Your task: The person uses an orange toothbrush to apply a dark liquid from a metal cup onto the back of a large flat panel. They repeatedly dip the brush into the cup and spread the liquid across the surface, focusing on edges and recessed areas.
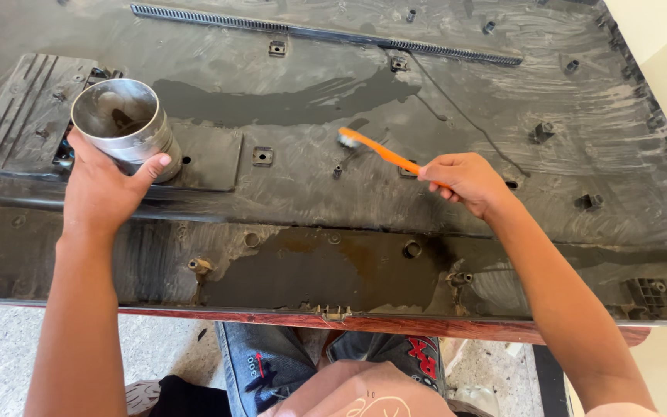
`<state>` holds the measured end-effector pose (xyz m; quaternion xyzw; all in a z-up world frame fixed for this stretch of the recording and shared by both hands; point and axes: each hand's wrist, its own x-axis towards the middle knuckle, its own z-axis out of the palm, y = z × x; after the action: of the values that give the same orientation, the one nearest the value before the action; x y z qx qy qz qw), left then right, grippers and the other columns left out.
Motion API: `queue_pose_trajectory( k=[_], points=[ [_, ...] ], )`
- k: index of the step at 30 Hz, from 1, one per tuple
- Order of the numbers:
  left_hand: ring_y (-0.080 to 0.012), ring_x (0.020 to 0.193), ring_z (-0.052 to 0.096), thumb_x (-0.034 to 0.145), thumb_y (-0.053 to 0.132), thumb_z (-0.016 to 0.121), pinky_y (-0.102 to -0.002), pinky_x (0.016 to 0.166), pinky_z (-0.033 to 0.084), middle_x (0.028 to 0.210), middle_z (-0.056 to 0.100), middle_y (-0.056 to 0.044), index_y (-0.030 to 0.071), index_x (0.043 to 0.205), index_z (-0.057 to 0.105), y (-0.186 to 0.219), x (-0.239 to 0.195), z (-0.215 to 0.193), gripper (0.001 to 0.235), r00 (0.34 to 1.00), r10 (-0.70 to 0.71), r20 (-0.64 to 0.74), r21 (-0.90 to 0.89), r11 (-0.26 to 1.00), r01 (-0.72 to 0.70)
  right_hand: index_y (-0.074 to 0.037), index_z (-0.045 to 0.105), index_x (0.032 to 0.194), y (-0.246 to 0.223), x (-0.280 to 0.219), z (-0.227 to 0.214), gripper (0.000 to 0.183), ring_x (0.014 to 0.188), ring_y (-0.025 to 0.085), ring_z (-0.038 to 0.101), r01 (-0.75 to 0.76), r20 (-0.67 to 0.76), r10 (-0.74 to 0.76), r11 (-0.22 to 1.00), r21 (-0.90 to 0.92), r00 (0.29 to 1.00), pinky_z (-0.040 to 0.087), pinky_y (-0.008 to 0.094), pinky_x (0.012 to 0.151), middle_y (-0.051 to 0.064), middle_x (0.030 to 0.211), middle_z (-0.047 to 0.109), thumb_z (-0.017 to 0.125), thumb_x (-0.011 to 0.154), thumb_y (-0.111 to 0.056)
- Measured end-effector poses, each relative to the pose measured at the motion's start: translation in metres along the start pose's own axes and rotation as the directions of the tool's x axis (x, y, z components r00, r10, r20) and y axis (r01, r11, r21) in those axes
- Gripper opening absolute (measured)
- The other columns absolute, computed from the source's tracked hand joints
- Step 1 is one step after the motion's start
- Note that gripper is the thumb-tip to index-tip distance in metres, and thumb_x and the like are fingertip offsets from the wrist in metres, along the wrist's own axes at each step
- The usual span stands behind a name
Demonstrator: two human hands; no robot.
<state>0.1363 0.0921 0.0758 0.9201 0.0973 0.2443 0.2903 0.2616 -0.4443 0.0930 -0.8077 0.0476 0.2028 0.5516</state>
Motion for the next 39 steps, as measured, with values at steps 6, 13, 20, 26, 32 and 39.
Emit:
queue_pose_trajectory(
  k=[6,13,20,26,32,39],
  points=[
    [-0.052,0.127,0.058,0.089,0.054,0.089,-0.052,0.101,0.05,0.142,0.054,-0.038,-0.007,0.151,0.021,0.003,0.0,-0.001,0.11,0.999,-0.037,0.012,0.038,0.999,0.036,-0.003,0.069,0.085,0.011,0.011,-0.006,0.019,0.054,0.005,0.046,0.042,-0.191,-0.041,0.999,0.003,0.981,0.033,0.023,0.047,-0.001,0.07,0.059,0.075,0.089,-0.021],
    [-0.0522,0.127,0.059,0.087,0.053,0.09,-0.052,0.101,0.05,0.141,0.055,-0.039,-0.007,0.15,0.021,0.006,-0.001,-0.002,0.111,0.999,-0.034,-0.001,0.061,0.998,0.034,-0.007,0.072,0.089,0.016,0.012,0.007,0.012,0.051,0.005,0.044,-0.032,0.055,0.029,0.998,0.054,0.998,0.03,0.022,0.044,-0.003,0.07,0.058,0.074,0.086,-0.019],
    [-0.0529,0.125,0.059,0.088,0.055,0.09,-0.053,0.1,0.051,0.14,0.055,-0.039,-0.008,0.149,0.022,0.004,0.0,-0.001,0.111,0.998,-0.058,0.006,0.083,0.995,0.057,-0.003,0.068,0.089,0.011,0.016,0.004,0.011,0.048,0.005,0.04,-0.137,-0.017,0.142,0.975,0.172,0.99,0.027,0.023,0.041,0.002,0.072,0.063,0.066,0.089,-0.014],
    [-0.0534,0.124,0.059,0.087,0.056,0.09,-0.053,0.099,0.051,0.139,0.054,-0.04,-0.007,0.15,0.021,0.005,0.002,-0.001,0.113,0.998,-0.057,0.008,0.083,0.995,0.056,-0.003,0.061,0.091,0.021,0.019,0.003,0.014,0.044,0.003,0.036,-0.181,0.156,0.132,0.913,0.365,0.979,0.027,0.021,0.038,0.0,0.069,0.056,0.059,0.096,-0.016],
    [-0.0531,0.124,0.059,0.087,0.056,0.089,-0.053,0.099,0.051,0.14,0.054,-0.04,-0.007,0.151,0.02,0.004,-0.001,-0.001,0.113,0.999,-0.032,-0.003,0.077,0.997,0.033,-0.002,0.061,0.09,0.032,0.03,0.001,0.028,0.043,0.001,0.033,-0.272,0.38,0.131,0.899,0.344,0.915,0.028,0.02,0.037,-0.002,0.066,0.052,0.055,0.103,-0.026],
    [-0.0535,0.123,0.06,0.088,0.054,0.09,-0.053,0.099,0.051,0.138,0.055,-0.04,-0.008,0.149,0.022,0.006,0.001,-0.001,0.11,0.998,-0.063,0.006,0.079,0.995,0.062,-0.006,0.052,0.092,0.041,0.046,-0.019,0.025,0.045,0.004,0.033,-0.189,-0.027,0.266,0.749,0.635,0.964,0.026,0.02,0.039,-0.002,0.066,0.048,0.051,0.105,-0.027]
  ],
)
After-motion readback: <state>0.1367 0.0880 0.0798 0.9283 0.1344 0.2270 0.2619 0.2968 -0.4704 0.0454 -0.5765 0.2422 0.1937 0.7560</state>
